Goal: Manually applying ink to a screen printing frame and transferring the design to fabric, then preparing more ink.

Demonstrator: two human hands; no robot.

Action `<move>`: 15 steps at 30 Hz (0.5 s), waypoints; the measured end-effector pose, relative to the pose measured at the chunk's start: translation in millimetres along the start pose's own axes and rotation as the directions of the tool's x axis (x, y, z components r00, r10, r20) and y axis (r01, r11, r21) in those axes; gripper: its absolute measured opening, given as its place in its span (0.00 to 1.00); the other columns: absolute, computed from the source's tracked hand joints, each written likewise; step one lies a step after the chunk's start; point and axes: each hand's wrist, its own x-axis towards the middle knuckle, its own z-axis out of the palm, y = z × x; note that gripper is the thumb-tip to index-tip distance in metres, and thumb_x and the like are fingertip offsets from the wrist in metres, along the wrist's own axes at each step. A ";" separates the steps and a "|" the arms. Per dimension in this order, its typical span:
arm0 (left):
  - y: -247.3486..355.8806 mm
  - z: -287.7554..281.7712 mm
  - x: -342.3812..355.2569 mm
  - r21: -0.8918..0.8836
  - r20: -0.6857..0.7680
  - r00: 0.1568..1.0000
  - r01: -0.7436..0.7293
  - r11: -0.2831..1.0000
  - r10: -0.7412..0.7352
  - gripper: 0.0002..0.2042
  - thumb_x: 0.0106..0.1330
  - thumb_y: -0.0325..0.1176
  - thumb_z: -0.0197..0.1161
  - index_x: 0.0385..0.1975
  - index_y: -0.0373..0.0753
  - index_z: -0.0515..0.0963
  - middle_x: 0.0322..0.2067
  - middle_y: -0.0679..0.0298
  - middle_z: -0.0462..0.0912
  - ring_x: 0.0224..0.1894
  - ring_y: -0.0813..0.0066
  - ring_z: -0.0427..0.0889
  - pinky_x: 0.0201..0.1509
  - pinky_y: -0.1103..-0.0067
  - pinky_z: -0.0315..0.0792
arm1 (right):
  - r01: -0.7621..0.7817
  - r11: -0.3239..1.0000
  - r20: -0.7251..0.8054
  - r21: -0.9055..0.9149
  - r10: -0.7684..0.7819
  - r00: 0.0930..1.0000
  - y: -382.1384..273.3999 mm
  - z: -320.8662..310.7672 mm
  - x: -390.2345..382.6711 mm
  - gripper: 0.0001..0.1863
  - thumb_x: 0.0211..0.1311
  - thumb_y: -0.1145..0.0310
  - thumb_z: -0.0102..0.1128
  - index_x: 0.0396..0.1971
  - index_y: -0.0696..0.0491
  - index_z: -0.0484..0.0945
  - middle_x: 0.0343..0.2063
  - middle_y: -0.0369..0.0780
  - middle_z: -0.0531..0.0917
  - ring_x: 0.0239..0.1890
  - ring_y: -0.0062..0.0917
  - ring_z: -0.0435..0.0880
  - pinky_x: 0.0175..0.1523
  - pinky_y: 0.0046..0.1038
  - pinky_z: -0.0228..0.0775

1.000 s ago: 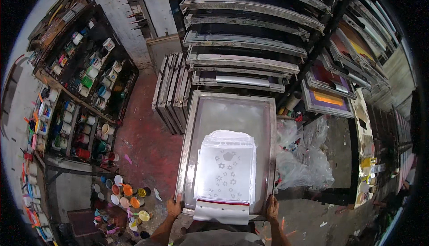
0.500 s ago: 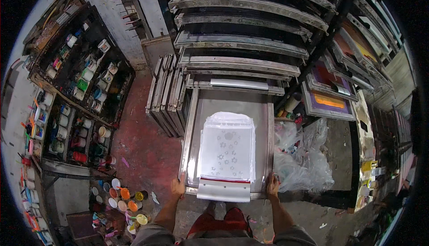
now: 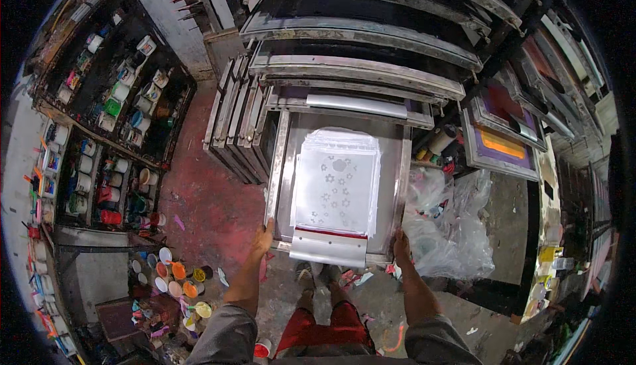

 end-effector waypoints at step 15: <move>12.8 9.1 25.9 -0.102 -0.023 0.999 -0.045 0.994 0.043 0.42 0.67 0.69 0.44 0.64 0.33 0.67 0.61 0.41 0.71 0.66 0.45 0.68 0.69 0.64 0.60 | -0.100 0.992 0.201 -0.083 0.115 0.973 -5.9 -3.5 29.0 0.26 0.76 0.45 0.42 0.26 0.53 0.70 0.22 0.29 0.69 0.28 0.17 0.65 0.33 0.26 0.60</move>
